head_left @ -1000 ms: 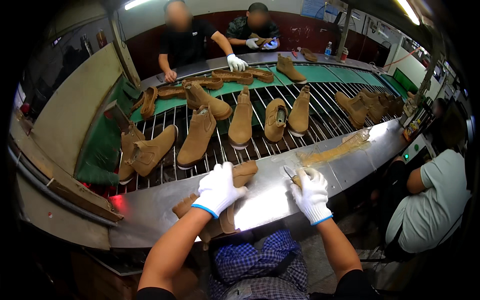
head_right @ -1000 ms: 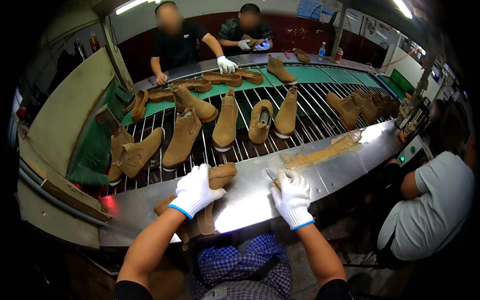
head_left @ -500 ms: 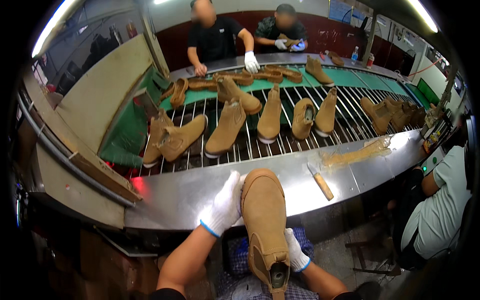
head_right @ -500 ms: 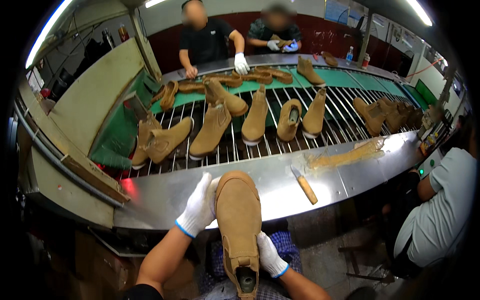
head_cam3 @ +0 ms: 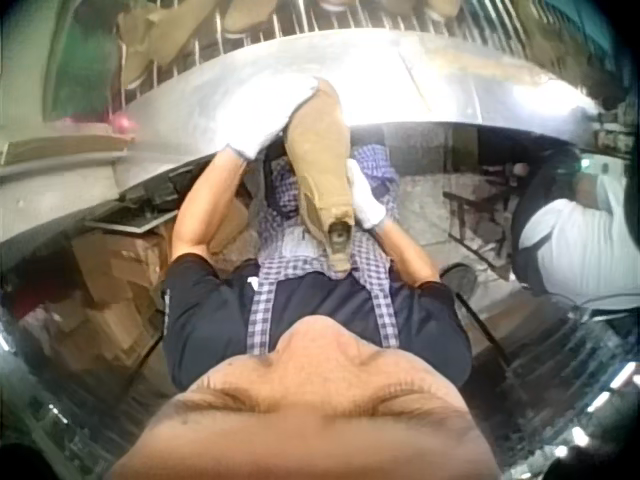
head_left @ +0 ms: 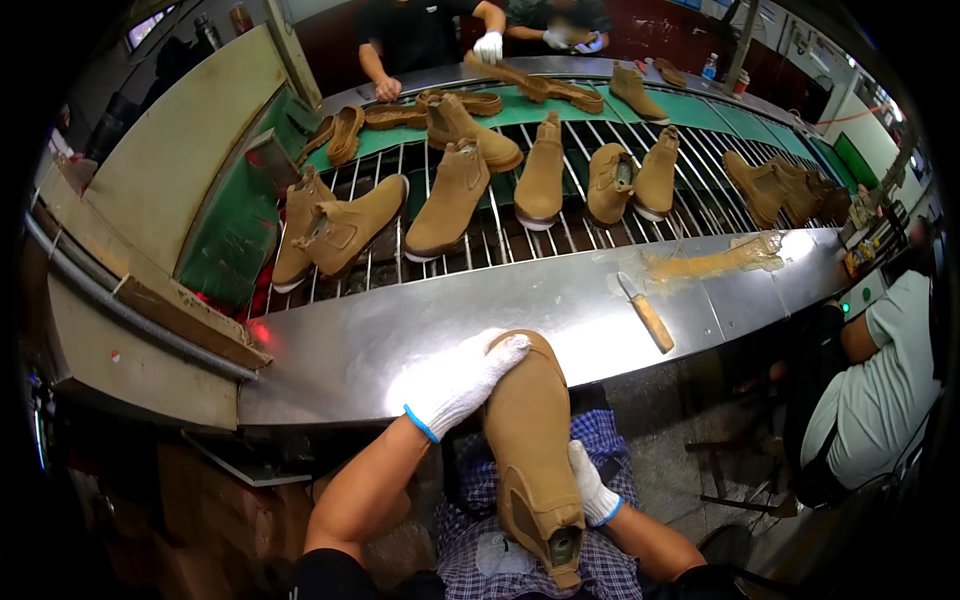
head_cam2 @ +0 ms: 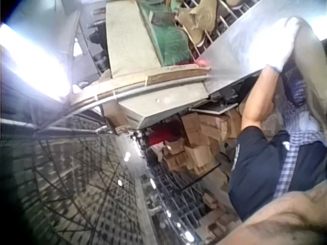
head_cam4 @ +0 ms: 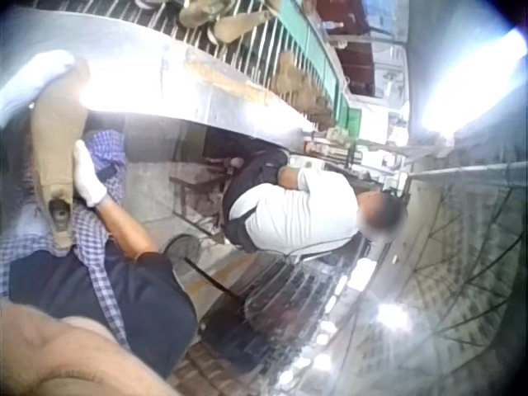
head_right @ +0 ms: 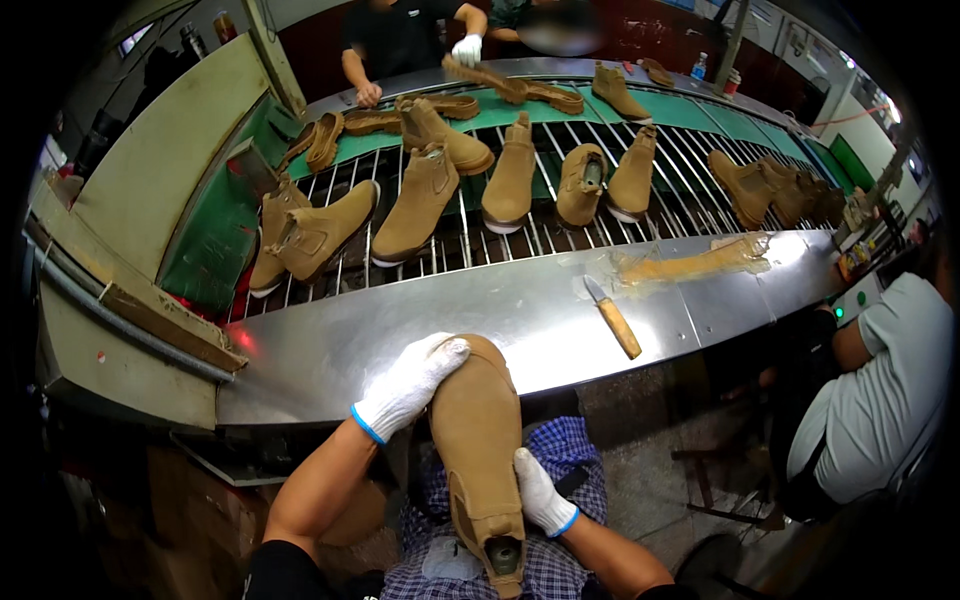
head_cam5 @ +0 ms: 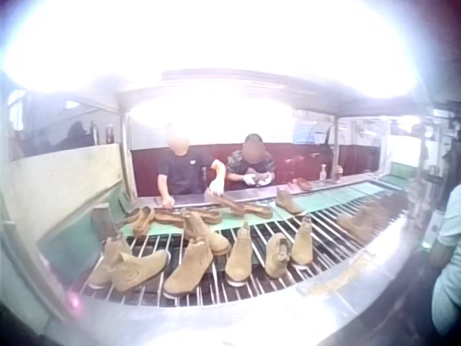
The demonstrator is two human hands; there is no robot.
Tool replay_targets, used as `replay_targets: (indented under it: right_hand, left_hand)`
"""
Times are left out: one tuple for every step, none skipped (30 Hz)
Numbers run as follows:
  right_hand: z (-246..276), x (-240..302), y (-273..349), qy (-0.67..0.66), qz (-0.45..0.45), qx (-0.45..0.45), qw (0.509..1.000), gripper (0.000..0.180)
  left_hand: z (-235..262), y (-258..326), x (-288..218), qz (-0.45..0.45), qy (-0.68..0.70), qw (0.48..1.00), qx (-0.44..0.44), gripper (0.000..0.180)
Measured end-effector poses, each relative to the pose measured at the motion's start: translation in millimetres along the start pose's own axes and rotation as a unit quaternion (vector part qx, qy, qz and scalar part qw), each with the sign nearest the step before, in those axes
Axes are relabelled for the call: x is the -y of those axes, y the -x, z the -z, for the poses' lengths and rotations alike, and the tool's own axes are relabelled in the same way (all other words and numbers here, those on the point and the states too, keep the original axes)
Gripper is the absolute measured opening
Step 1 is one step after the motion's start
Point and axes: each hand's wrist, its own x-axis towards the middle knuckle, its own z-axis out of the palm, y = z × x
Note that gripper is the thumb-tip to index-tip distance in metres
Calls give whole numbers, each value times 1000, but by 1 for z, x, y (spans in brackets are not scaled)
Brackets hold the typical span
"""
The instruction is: The person applies a finishing substance to the soles and leather of boots and cleans the edges using a tool and a cloth.
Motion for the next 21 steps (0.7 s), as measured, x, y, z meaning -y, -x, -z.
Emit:
replay_targets:
  right_hand:
    - [0, 1, -4, -48, -9, 33, 998, 88]
    - [1, 3, -7, -97, -18, 65, 993, 90]
    - [2, 4, -10, -138, -43, 68, 987, 92]
    - [4, 5, -13, -179, -67, 71, 979, 93]
    - [4, 5, -15, -220, -91, 73, 969, 95]
    - [0, 8, -14, -248, -111, 43, 961, 94]
    - [-1, 5, -14, -265, -104, 52, 957, 93]
    - [-1, 1, -15, -282, -97, 60, 952, 93]
    - [-1, -3, -14, -300, -92, 67, 947, 93]
    - [2, -6, -14, -270, -115, 21, 956, 92]
    - [4, -8, -14, -241, -137, -25, 961, 92]
    - [3, -7, -15, -263, -136, -24, 955, 91]
    - [1, -7, -15, -285, -137, -25, 948, 91]
    - [-3, -9, -14, -358, -115, 20, 926, 90]
    - [-8, -3, -14, -424, -83, 67, 899, 89]
    - [-12, 8, -18, -439, -77, 89, 891, 87]
    - [-16, 19, -22, -453, -72, 111, 882, 86]
    - [-16, 37, -23, -410, -68, 104, 903, 85]
    - [-16, 54, -26, -366, -67, 101, 923, 84]
    - [-11, 70, -32, -337, -47, 105, 935, 82]
    - [5, 96, -37, -309, -10, 92, 946, 81]
  left_hand:
    - [2, 1, 0, 5, 61, 998, 16, 57]
    - [5, 0, 0, 10, 123, 992, 32, 57]
    - [7, 0, -1, 13, 183, 982, 51, 57]
    - [10, 1, 0, 21, 203, 977, 57, 66]
    - [11, 5, 1, 11, 220, 973, 66, 72]
    - [10, 7, 0, -2, 238, 968, 76, 78]
    - [9, 9, 0, -15, 255, 963, 86, 84]
    - [6, 10, 9, -33, 239, 968, 63, 90]
    - [1, 12, 24, -49, 225, 972, 39, 97]
    - [-5, 15, 32, -64, 209, 976, 18, 104]
    - [-9, 18, 38, -65, 215, 974, 16, 108]
    - [-12, 20, 39, -69, 220, 973, 14, 111]
    - [-16, 24, 41, -72, 224, 972, 13, 114]
    - [-18, 29, 45, -75, 238, 968, 19, 115]
    - [-20, 32, 45, -84, 252, 963, 31, 115]
    - [-21, 32, 44, -97, 264, 959, 46, 115]
    - [-19, 40, 42, -40, 276, 960, 40, 114]
    - [-14, 41, 48, -45, 334, 941, 44, 112]
    - [-5, 40, 54, -51, 387, 919, 50, 109]
    - [8, 40, 58, -50, 368, 928, 34, 104]
    - [21, 40, 60, -47, 354, 934, 16, 98]
